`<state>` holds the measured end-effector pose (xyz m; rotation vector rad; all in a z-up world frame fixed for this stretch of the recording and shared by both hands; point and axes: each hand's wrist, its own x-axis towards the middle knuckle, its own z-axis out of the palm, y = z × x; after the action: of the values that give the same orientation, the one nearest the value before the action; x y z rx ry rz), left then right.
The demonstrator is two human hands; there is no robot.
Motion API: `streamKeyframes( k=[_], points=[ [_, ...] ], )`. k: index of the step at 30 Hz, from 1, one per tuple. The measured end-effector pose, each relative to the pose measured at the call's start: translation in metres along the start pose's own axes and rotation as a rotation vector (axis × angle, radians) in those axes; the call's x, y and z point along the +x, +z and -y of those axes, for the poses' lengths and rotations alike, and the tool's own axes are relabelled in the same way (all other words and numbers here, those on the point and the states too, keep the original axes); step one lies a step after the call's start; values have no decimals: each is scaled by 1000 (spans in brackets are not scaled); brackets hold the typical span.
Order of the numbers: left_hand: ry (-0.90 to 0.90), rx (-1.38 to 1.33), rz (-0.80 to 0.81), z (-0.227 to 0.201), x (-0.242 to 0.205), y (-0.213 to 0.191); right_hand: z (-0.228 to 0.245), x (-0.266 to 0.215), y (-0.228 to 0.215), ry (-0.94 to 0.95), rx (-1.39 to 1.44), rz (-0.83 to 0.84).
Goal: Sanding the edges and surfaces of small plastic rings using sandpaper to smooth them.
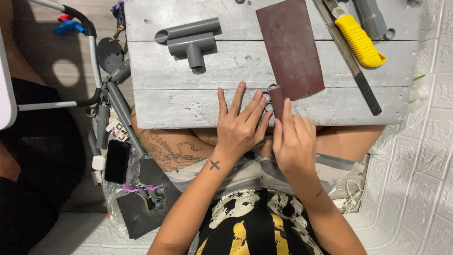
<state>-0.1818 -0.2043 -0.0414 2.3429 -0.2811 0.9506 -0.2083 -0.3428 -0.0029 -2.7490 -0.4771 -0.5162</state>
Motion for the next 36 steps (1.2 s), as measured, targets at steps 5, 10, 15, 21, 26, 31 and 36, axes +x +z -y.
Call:
streamKeyframes(
  k=[5, 10, 15, 21, 26, 31, 36],
  points=[
    [0, 5, 0, 0, 0, 0, -4, -5, -16, 18, 56, -37],
    [-4, 5, 3, 0, 0, 0, -9, -5, -3, -17, 54, -53],
    [-3, 5, 5, 1, -1, 1, -6, 2, 7, -52, -18, -60],
    [-2, 1, 11, 1, -2, 1, -7, -7, 4, -58, -89, -51],
    [20, 10, 12, 1, -1, 0, -4, 8, 10, -63, -121, -87],
    [22, 24, 32, 2, -2, 1, -3, 7, 11, -42, -134, -88],
    [35, 44, 54, 3, -3, -1, -6, 21, 25, -74, -196, -171]
  ],
)
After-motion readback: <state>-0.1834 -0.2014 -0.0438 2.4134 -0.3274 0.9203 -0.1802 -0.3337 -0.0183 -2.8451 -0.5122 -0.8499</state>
